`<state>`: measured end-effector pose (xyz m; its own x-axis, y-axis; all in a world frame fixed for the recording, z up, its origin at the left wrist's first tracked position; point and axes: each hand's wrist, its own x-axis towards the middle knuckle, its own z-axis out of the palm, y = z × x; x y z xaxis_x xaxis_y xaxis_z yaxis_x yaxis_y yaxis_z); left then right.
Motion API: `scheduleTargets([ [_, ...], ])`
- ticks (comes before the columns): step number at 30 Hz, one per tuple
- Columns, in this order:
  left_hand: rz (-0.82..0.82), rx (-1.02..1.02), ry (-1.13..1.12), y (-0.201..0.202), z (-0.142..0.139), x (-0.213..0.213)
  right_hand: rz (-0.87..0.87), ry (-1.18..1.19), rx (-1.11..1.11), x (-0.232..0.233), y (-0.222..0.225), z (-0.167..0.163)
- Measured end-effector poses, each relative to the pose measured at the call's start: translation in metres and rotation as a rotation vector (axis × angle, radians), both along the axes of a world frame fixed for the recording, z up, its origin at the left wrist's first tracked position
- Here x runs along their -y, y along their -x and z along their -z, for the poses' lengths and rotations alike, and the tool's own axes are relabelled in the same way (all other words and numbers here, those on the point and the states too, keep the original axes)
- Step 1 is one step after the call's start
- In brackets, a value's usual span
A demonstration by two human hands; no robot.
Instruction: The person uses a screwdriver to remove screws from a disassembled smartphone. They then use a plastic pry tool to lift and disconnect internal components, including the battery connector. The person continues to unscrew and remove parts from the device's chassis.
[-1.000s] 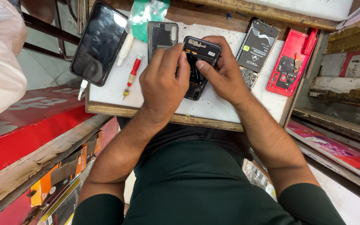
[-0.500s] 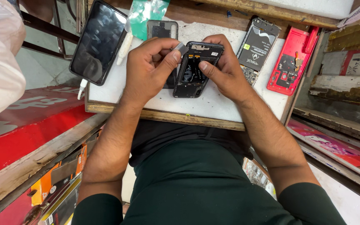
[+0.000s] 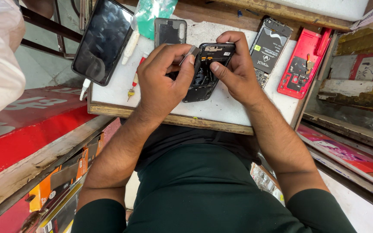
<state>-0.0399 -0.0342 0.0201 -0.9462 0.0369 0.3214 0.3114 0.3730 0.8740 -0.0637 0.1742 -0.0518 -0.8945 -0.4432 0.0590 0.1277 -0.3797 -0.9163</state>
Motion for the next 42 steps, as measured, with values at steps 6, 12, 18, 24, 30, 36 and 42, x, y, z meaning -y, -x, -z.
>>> scheduleTargets([
  [6, 0.165, 0.179, -0.283, -0.006, -0.002, -0.001, -0.018, 0.279, 0.228, -0.002, 0.002, -0.002],
  [12, 0.25, 0.231, -0.418, -0.021, -0.005, -0.013, -0.209, 0.691, 0.423, -0.011, 0.008, 0.0],
  [18, 0.226, 0.225, -0.374, -0.023, -0.005, -0.013, -0.33, 0.933, 0.472, -0.014, 0.009, 0.008],
  [24, 0.224, 0.227, -0.376, -0.023, -0.003, -0.014, -0.339, 0.875, 0.416, -0.014, 0.009, 0.006],
  [30, 0.124, 0.184, -0.337, -0.018, -0.005, -0.011, 0.174, 0.246, 0.033, -0.002, -0.003, 0.0],
  [36, -0.014, 0.049, -0.148, -0.009, -0.004, -0.016, 0.208, 0.12, 0.069, 0.003, -0.006, -0.003],
  [42, -0.034, 0.001, -0.014, -0.003, 0.0, -0.018, 0.199, 0.107, 0.033, 0.004, -0.006, -0.001],
])
